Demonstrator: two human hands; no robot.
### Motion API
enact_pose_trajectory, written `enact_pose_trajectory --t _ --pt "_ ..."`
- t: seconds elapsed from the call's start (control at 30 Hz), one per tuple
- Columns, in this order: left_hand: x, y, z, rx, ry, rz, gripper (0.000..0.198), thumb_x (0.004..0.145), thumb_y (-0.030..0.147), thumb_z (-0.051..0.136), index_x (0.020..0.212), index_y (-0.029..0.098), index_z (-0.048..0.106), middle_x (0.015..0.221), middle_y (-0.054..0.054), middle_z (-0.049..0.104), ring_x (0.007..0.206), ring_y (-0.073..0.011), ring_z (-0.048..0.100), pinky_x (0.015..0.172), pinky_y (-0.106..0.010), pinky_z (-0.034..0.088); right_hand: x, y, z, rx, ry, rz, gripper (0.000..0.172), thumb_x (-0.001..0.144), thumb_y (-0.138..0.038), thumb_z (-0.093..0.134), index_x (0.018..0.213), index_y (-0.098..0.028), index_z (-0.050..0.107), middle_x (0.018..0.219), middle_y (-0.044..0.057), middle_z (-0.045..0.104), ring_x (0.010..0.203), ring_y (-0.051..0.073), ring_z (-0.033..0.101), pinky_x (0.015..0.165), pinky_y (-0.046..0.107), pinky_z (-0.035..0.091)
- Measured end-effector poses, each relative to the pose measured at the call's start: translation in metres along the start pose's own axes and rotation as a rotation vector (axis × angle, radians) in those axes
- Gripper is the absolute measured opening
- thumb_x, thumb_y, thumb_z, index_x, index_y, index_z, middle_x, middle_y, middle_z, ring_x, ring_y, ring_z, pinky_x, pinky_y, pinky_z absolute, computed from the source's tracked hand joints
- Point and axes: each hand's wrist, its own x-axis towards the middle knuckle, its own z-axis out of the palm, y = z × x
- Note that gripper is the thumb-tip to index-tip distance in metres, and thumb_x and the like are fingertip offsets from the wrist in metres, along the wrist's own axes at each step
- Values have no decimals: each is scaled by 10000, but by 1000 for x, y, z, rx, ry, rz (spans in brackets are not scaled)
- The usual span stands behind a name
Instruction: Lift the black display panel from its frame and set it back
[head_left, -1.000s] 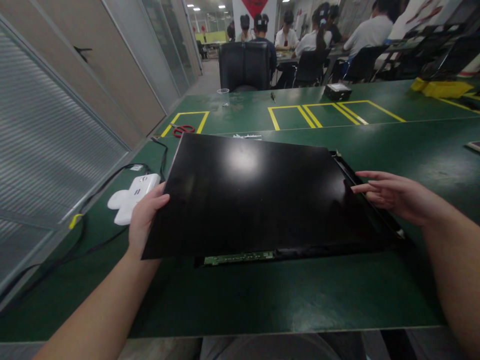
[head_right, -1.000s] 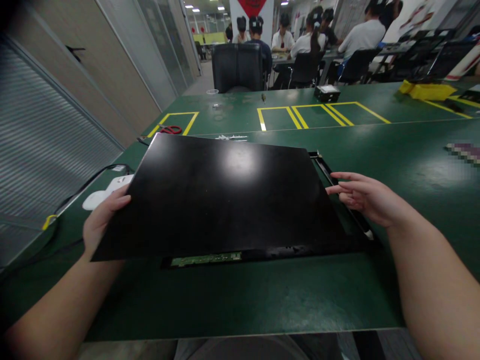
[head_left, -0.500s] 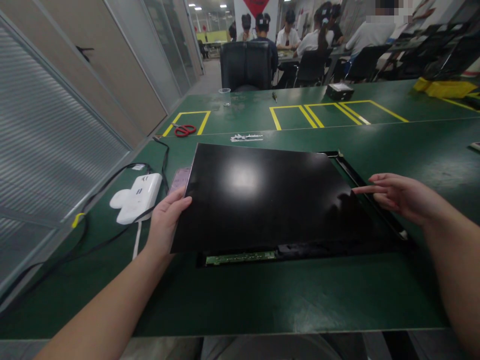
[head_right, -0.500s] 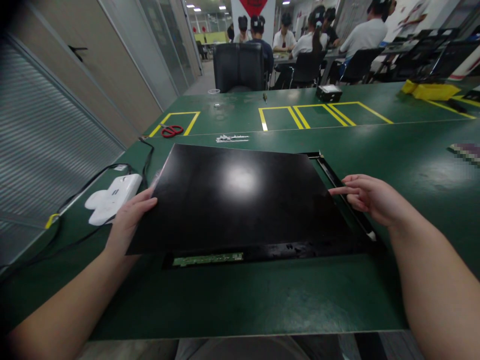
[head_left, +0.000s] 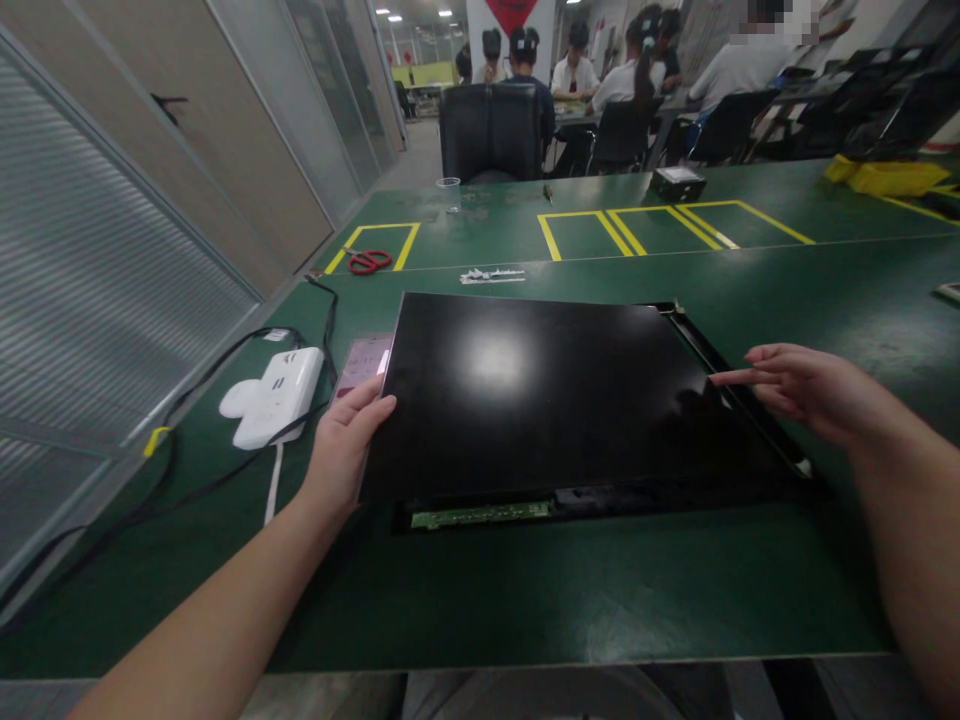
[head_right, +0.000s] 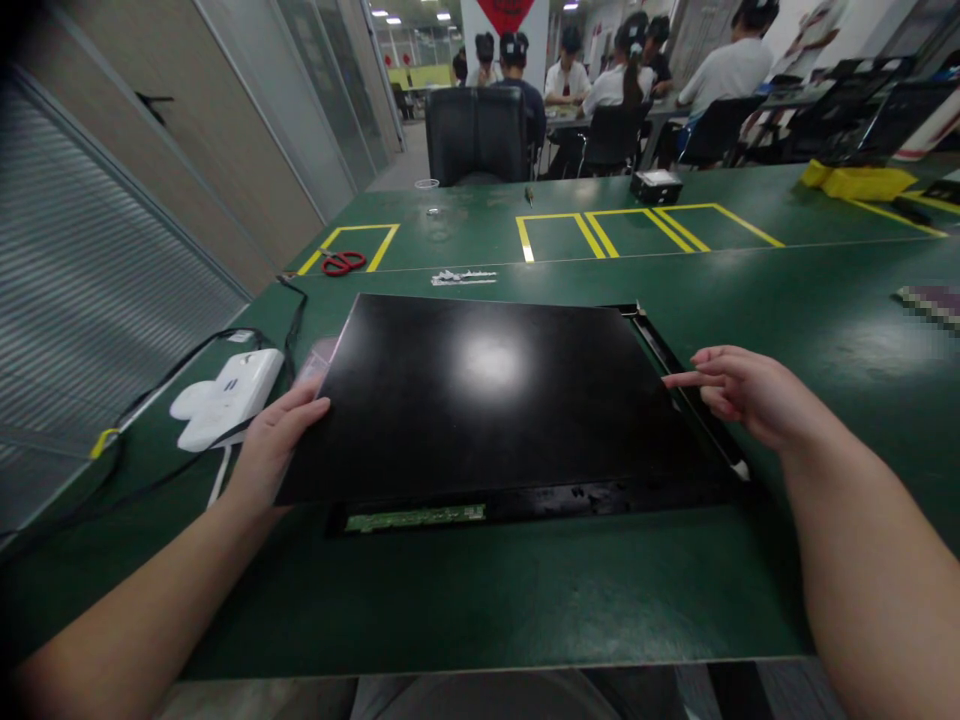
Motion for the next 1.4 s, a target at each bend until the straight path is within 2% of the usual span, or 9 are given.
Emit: enact_pose_trajectory --t 0.23,0.43,0.67,0.97,1.2,1.4 --pt "0 -3 0 6 -42 -16 453 680 374 881 1091 192 824 1038 -82 852 1090 -346 783 892 -402 654 -1 1 -2 35 27 -1 279 637 -216 625 900 -235 530 880 189 791 395 55 307 378 179 215" --pt "-1 -7 1 19 -57 -48 482 732 372 870 1171 186 805 1065 -84 850 1102 -337 781 901 -404 654 0 0 -4 15 29 -4 288 650 -237 648 907 -244 518 891 187 791 411 65 312 390 199 220" --pt "1 -14 0 21 -117 -54 515 756 410 880 1217 192 809 1086 -104 846 1120 -346 775 933 -429 653 3 2 -11 -42 23 -44 322 601 -234 640 888 -260 496 924 174 793 420 89 313 378 248 219" --pt "7 -23 -9 23 -245 -101 527 825 412 871 1314 237 784 1153 -86 840 1133 -320 778 944 -402 649 1 0 -10 -29 84 -40 277 633 -239 643 880 -253 518 889 155 783 417 84 333 391 234 227" --pt "6 -19 -6 50 -274 -79 540 815 445 875 1300 225 786 1131 -94 842 1139 -340 774 954 -430 647 3 2 -11 -48 81 -60 296 615 -251 657 868 -259 505 891 156 783 422 90 337 388 242 234" --pt "6 -15 -4 102 -278 -81 459 793 410 882 1210 231 815 1069 -81 844 1103 -334 781 916 -412 651 -2 -1 -13 -61 100 -43 261 632 -276 662 855 -253 528 927 175 790 439 94 364 384 230 252"
